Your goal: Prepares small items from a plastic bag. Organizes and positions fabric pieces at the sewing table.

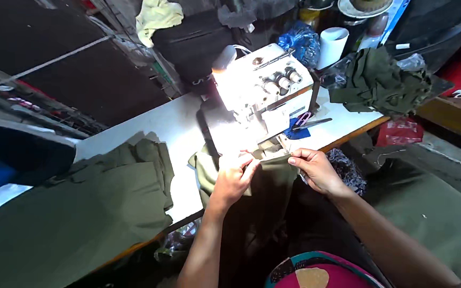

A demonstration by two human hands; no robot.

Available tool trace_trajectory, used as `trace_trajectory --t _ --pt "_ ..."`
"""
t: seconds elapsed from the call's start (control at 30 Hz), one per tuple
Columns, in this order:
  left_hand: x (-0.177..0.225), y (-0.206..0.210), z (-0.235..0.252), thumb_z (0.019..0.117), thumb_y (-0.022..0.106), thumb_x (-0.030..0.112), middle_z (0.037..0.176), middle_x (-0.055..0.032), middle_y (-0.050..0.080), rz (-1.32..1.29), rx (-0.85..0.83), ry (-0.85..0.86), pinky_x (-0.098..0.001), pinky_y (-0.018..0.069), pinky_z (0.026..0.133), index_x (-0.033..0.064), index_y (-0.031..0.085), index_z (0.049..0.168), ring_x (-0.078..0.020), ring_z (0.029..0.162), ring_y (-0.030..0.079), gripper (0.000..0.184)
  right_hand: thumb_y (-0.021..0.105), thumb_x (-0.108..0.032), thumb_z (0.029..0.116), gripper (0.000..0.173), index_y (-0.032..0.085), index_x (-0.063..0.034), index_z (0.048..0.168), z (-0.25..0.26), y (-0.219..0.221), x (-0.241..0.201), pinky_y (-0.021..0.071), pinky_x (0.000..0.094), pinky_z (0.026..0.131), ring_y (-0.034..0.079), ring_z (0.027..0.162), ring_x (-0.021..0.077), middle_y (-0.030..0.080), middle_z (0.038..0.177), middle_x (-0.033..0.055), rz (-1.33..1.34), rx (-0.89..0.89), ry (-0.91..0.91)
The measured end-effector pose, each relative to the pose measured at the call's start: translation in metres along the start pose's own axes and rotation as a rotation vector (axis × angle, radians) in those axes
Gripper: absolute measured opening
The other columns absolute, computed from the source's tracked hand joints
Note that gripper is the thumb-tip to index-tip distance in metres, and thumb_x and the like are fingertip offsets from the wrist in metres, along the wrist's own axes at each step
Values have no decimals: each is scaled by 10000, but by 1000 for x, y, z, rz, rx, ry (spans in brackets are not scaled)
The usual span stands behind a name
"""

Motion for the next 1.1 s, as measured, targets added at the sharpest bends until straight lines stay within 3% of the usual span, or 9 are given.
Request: trace_trajectory --t 0.17,0.33,0.47,0.57,0.63,0.8,0.9,1.0,1.1 --pt "-3 -29 -13 1028 599 275 803 57 664 -108 66 44 -157 505 711 84 727 926 42 742 599 251 699 22 907 46 711 -17 887 -4 21 -14 553 222 652 632 697 64 694 819 34 74 0 -49" --pt "-17 -65 -27 948 701 394 969 3 730 -1 -84 77 -247 556 855 90 737 1058 -21 904 669 326 671 5 925 39 690 -26 912 -9 28 -22 556 241 713 637 753 77 681 833 28 65 14 -156" --pt "-8 -99 -39 956 691 313 938 36 727 14 69 170 -219 572 827 92 755 975 9 883 669 231 652 -106 969 125 662 -39 1075 -20 41 -26 569 243 751 651 806 52 689 944 10 -326 -217 -330" --pt "35 -176 -54 951 697 247 962 45 710 130 298 263 -231 575 813 101 759 997 -13 889 663 166 792 -371 877 420 698 -80 1165 -23 51 -16 564 551 831 710 886 287 732 939 124 -1072 -684 -341" --pt "42 -243 -74 974 689 257 1009 -29 705 282 458 271 -277 550 848 68 748 1052 -93 925 655 213 741 -327 920 290 738 -83 1076 -14 40 -26 515 654 891 702 959 378 735 947 172 -1256 -696 -299" --pt "76 -276 -67 903 726 447 1218 -263 627 696 441 92 -705 357 986 50 578 1383 -511 1161 531 641 748 47 798 214 744 -55 986 -12 31 -179 607 270 775 690 839 45 744 935 -13 -501 -172 -556" --pt "158 -167 -16 869 710 598 1476 -192 513 424 257 375 -510 460 1050 54 228 1613 -310 1301 534 1040 702 82 713 239 702 -42 917 -29 65 -242 575 201 729 656 796 5 710 871 -25 -540 -333 -849" --pt "241 -99 26 916 727 313 1009 -69 731 105 290 440 -362 582 796 57 663 1206 -119 898 704 392 762 -49 804 129 736 -41 930 -65 83 -290 531 238 724 636 806 39 697 874 12 -884 -236 -1155" --pt "245 -135 82 961 668 115 951 142 713 -145 319 746 -144 566 832 143 710 1004 95 906 657 66 795 -197 855 573 565 85 1298 -96 47 -299 561 236 926 631 1057 62 650 1176 89 -823 -140 -1221"
Point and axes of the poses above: each hand's wrist, its own z-axis towards the middle knuckle, its own y-axis out of the palm, x = y × z, the point moved 2 cm from there along z, towards the middle knuckle
